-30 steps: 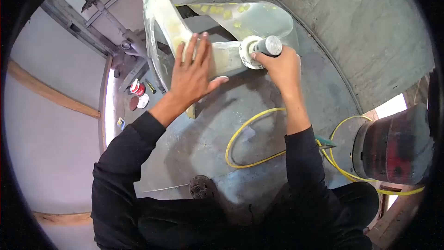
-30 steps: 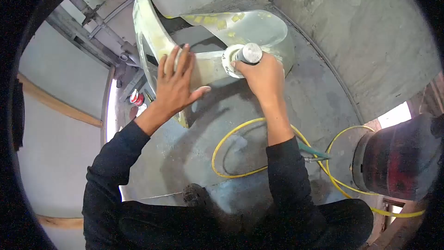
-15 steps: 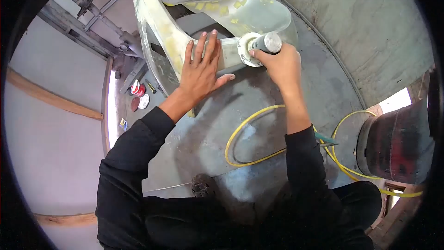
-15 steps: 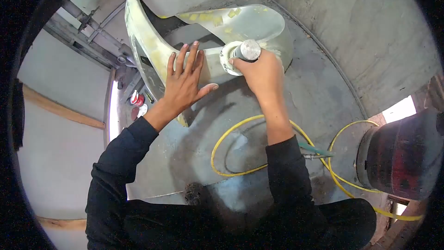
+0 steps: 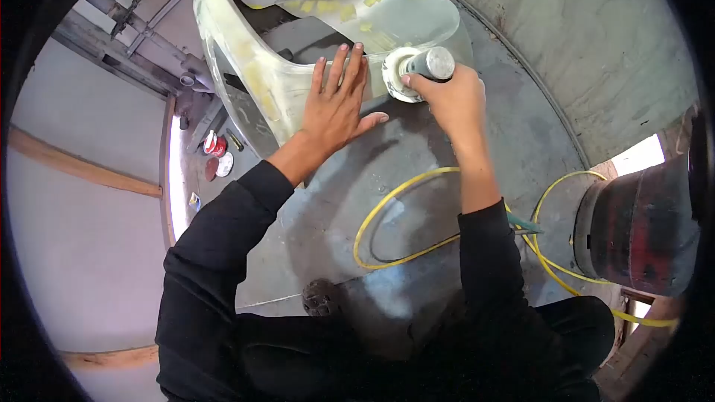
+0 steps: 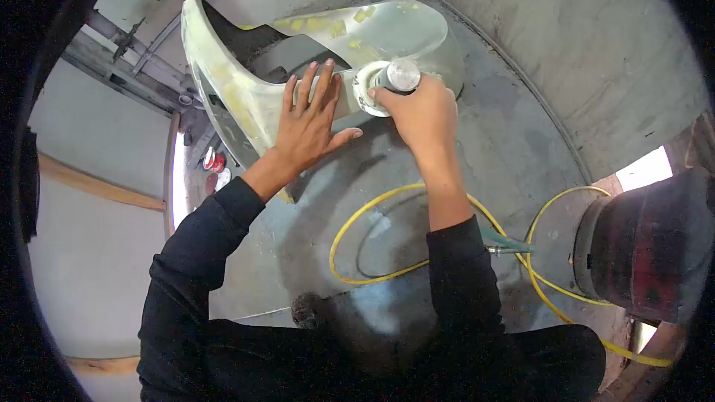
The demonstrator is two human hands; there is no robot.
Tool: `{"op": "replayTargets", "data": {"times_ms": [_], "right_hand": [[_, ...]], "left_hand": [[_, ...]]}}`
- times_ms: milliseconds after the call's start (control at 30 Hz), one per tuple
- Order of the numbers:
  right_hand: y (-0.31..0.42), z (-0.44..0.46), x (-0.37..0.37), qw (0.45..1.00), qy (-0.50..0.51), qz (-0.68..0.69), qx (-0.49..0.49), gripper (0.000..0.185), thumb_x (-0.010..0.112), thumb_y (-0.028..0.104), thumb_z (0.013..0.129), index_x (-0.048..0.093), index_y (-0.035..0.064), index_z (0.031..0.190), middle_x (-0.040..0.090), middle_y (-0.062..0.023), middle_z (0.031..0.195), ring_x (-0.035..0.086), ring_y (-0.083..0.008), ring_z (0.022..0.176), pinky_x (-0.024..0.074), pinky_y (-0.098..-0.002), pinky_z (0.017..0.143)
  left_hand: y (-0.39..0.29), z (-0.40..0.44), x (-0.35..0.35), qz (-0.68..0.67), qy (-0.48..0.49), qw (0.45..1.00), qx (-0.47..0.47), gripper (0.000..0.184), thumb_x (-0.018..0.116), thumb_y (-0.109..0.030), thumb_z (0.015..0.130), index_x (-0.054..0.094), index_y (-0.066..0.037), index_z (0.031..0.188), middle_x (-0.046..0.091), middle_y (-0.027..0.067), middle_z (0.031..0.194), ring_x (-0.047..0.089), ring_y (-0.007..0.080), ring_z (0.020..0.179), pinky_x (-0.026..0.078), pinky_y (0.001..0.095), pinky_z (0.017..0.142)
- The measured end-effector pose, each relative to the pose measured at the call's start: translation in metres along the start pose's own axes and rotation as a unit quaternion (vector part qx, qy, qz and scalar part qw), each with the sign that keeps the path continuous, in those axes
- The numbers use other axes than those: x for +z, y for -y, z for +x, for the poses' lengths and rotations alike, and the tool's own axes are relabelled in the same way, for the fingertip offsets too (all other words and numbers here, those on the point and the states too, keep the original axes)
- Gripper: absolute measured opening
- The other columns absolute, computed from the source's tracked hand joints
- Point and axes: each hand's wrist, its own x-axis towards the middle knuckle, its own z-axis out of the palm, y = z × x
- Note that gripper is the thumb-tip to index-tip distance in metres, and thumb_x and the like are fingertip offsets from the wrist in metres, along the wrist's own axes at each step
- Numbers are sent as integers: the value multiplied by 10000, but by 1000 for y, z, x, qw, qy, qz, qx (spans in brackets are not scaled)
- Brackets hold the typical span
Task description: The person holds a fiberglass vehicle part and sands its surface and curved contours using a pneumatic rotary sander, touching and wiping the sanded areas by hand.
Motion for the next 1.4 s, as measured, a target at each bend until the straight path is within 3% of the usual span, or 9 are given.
{"op": "replayTargets", "data": {"times_ms": [733,1067,1400], "right_hand": [[-48,8,-13,997,-8,-2,74,393,873,309,746,805,7,987,775,-227,917,766,-379,889,571,-438,803],[-60,9,-18,997,-14,-1,69,392,870,309,745,808,18,1000,778,-220,925,766,-373,890,573,-441,801],[-45,5,-16,995,6,16,98,409,877,320,753,799,-20,966,766,-247,889,762,-394,874,570,-455,797]], "left_hand": [[-38,48,39,-1,12,999,31,1027,496,-832,878,491,-49,1543,307,165,1686,222,357,1573,165,562,1259],[-28,37,20,-24,32,999,16,928,604,-717,890,484,-77,1551,284,163,1702,219,371,1574,161,573,1257],[-12,13,1,-42,49,998,-13,940,666,-662,881,438,-78,1581,225,178,1720,159,393,1588,166,586,1255]]}}
